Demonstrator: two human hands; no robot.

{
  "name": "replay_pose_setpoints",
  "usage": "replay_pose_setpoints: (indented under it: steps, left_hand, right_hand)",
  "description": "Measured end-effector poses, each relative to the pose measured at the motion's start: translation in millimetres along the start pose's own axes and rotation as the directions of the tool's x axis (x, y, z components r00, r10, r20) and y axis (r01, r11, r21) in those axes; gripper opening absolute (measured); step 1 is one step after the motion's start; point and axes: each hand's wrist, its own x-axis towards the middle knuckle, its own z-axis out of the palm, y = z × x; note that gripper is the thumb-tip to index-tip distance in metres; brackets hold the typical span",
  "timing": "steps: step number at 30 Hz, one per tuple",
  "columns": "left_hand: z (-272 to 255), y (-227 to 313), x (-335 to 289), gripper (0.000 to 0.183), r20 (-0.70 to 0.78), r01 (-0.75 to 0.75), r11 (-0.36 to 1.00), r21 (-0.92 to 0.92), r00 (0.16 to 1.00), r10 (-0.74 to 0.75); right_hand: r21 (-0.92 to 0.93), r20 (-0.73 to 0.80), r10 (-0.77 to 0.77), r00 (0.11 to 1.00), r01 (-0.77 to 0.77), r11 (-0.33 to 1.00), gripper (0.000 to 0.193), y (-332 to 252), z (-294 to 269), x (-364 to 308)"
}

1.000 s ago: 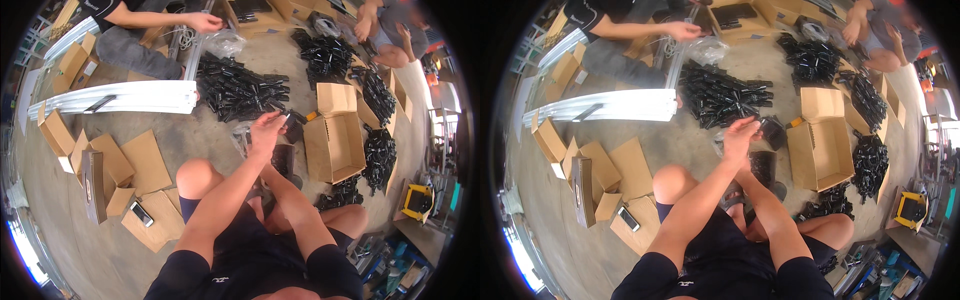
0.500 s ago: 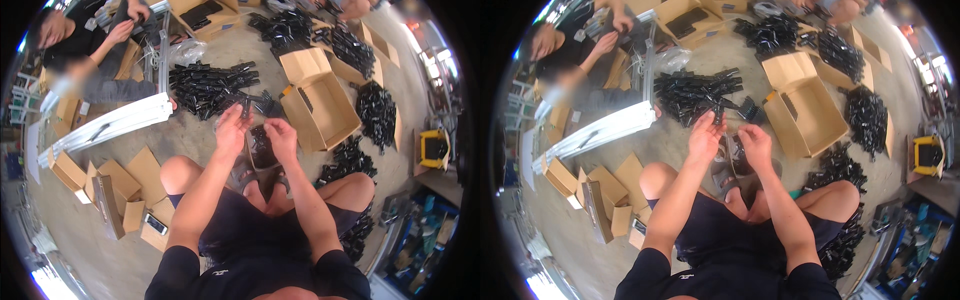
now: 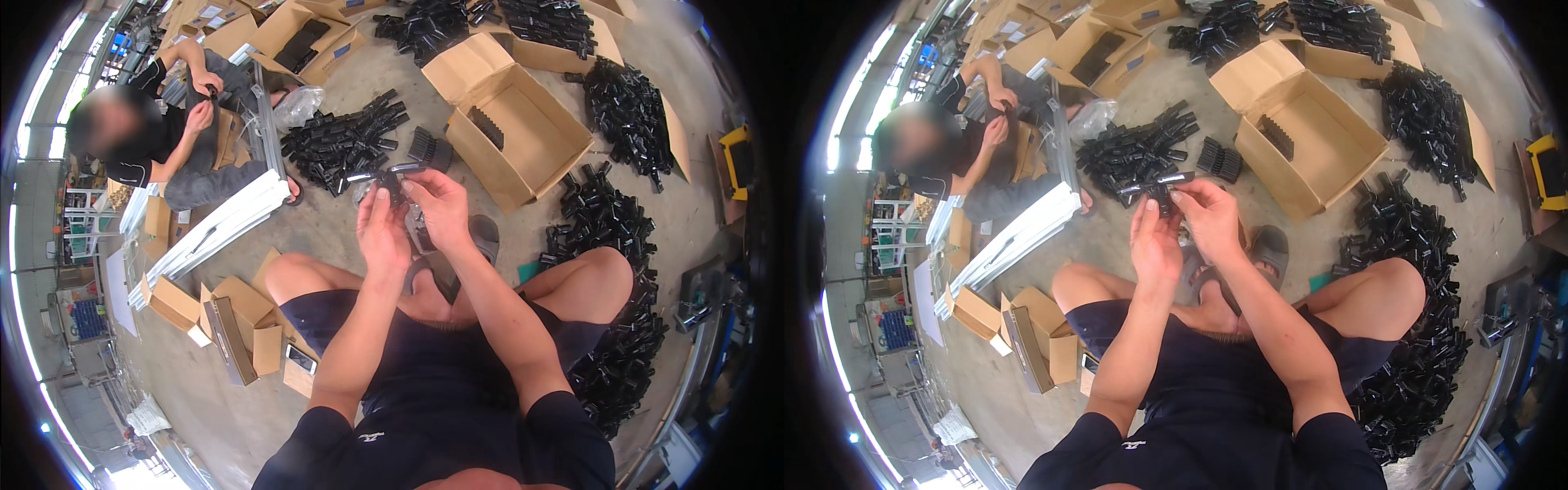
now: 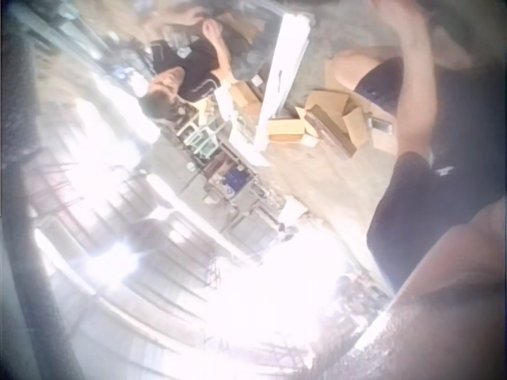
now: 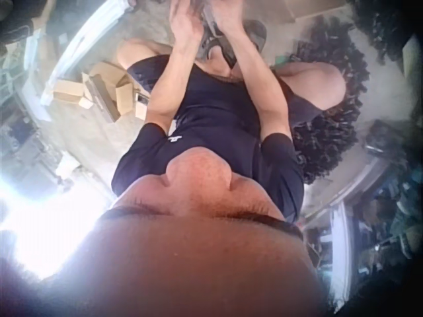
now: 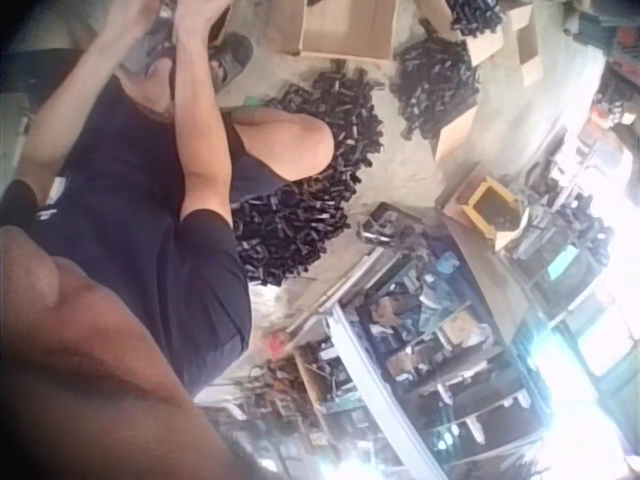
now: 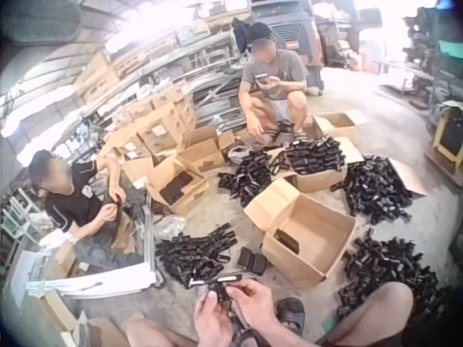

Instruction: The person assembles black plastic components by snapping a small insert into a larger bracket while sitting on a floor surrounded by cardboard boxes of parts.

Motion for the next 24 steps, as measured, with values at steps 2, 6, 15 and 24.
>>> replay_pose_setpoints:
  steps: [2, 6, 15, 24]
  left_hand:
    - [7, 0, -7, 0.038, 0.016, -0.045, 0.999, 0.007, 0.999, 0.044]
    - [14, 6, -20, 0.039, 0.006, -0.1, 0.995, 0.013, 0.995, 0.1]
    - [3, 21, -30, 0.031, 0.026, -0.205, 0.979, 0.009, 0.979, 0.204]
    - [-2, 24, -41, 0.025, 0.037, -0.261, 0.965, -0.005, 0.964, 0.261]
  right_hand:
    - [0.024, 0.015, 0.004, 1.0, -0.004, 1.0, 0.015, -4, 0, -2]
    - [0.06, 0.054, 0.014, 0.998, -0.018, 0.998, 0.014, -7, 4, -7]
    - [-0.027, 0.079, -0.02, 0.997, 0.022, 0.999, 0.012, -16, 25, -24]
    - [-0.069, 0.096, -0.018, 0.995, 0.025, 0.997, 0.011, -12, 30, -35]
